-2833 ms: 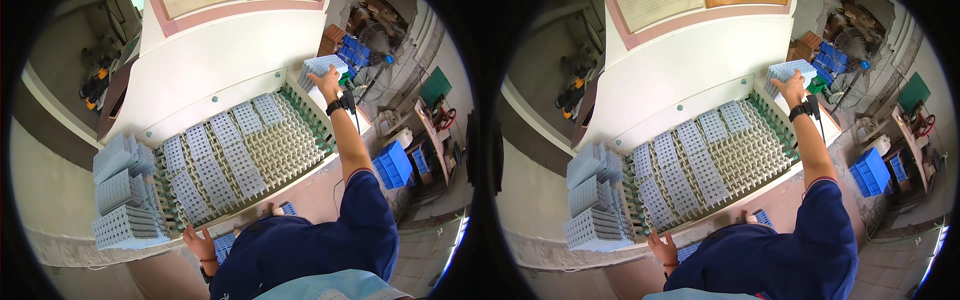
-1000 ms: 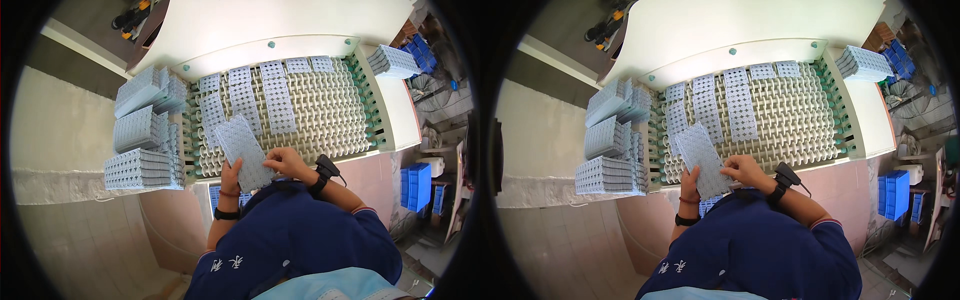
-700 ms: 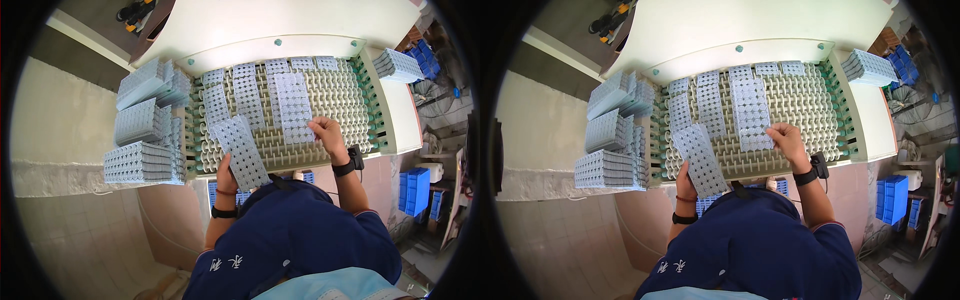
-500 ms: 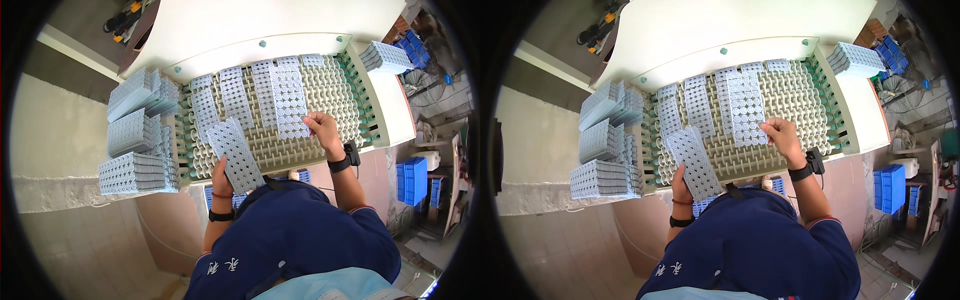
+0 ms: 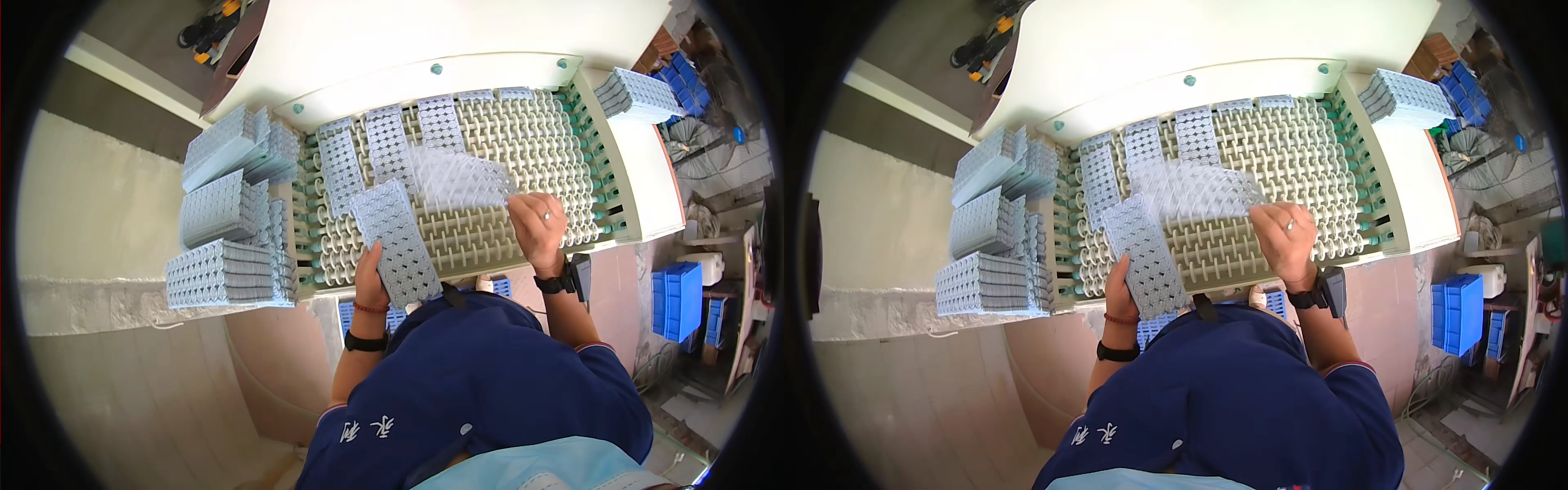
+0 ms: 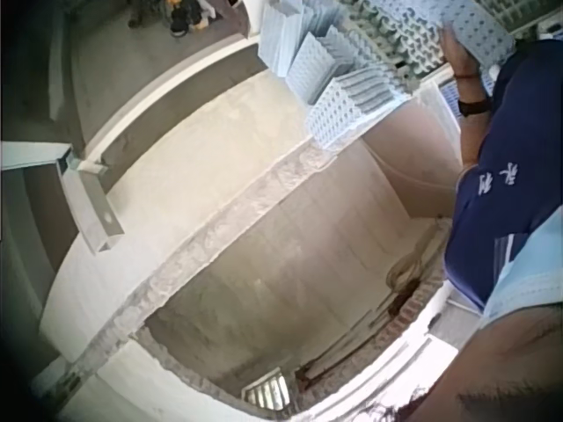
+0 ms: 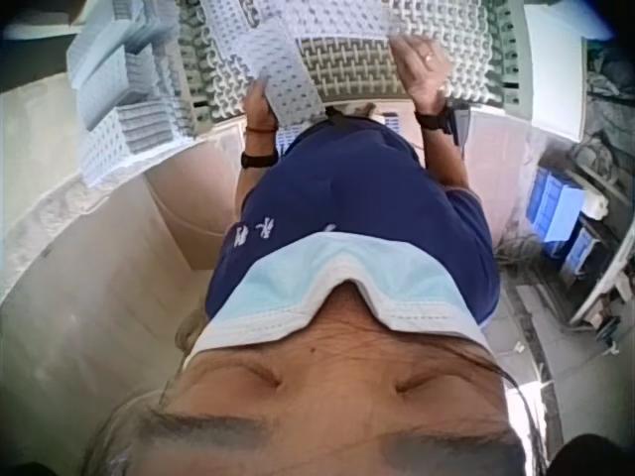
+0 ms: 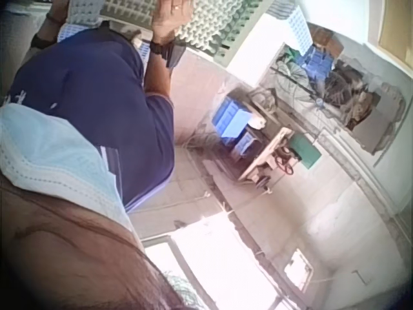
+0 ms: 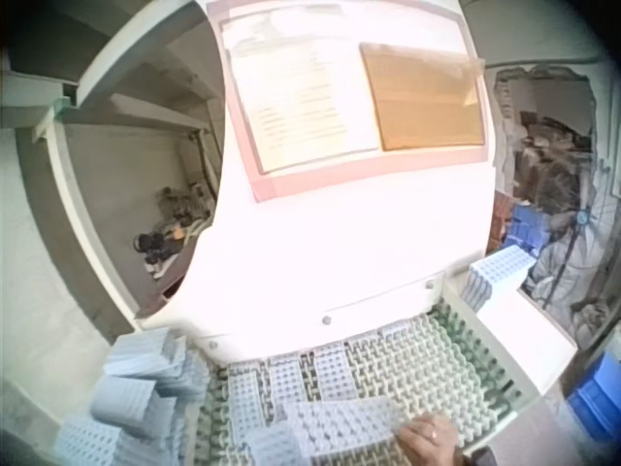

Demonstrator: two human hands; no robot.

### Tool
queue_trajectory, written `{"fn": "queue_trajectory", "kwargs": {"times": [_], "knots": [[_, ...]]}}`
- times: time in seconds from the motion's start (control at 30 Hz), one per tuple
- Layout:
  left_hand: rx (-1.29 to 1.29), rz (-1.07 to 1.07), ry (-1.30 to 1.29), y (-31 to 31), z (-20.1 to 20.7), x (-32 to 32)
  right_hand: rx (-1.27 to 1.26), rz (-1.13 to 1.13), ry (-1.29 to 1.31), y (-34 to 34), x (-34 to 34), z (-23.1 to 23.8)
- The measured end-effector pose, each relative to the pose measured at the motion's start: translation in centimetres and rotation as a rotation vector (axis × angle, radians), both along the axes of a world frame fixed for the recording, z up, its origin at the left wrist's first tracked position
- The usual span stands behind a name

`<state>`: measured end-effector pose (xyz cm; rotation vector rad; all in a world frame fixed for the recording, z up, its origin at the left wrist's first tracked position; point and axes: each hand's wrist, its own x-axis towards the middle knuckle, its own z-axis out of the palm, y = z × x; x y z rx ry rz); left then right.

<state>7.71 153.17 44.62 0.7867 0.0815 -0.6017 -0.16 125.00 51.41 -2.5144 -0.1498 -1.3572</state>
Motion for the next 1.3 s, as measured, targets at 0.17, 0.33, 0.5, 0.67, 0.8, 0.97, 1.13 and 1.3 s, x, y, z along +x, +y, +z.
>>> {"fn": "queue_trajectory", "kwargs": {"times": [0.17, 0.33, 0.5, 0.67, 0.8, 0.97, 1.13, 1.3], "knots": [[-0.059, -0.029, 0.035, -1.8, 1.3, 0.7, -0.220, 0.138, -0.052, 0.2, -0.6, 2.3], [-0.099, -0.044, 0.052, -2.8, 2.3, 0.6, -0.191, 0.138, -0.059, -0.3, -0.7, 2.0], [-0.111, -0.072, 0.015, -3.4, 3.3, 0.5, -0.160, 0.113, -0.024, -0.3, -1.1, 1.7], [-0.103, -0.081, 0.009, -3.6, 3.7, 0.5, -0.165, 0.095, -0.056, -0.5, -1.2, 1.5], [-0.113, -0.085, -0.010, -3.5, 3.5, 0.5, -0.111, 0.074, -0.040, -0.4, -1.1, 1.3], [-0.068, -0.051, 0.019, -2.6, 2.0, 0.7, 0.121, 0.009, 0.106, -1.3, -0.2, 0.1], [-0.050, -0.041, 0.036, -1.0, 1.2, 0.3, 1.002, 0.044, 0.369, -6.0, 2.2, -3.1], [-0.018, 0.030, 0.055, 0.2, 0.6, -0.3, 1.307, 0.082, 0.589, -9.8, 4.5, -6.5]]}}
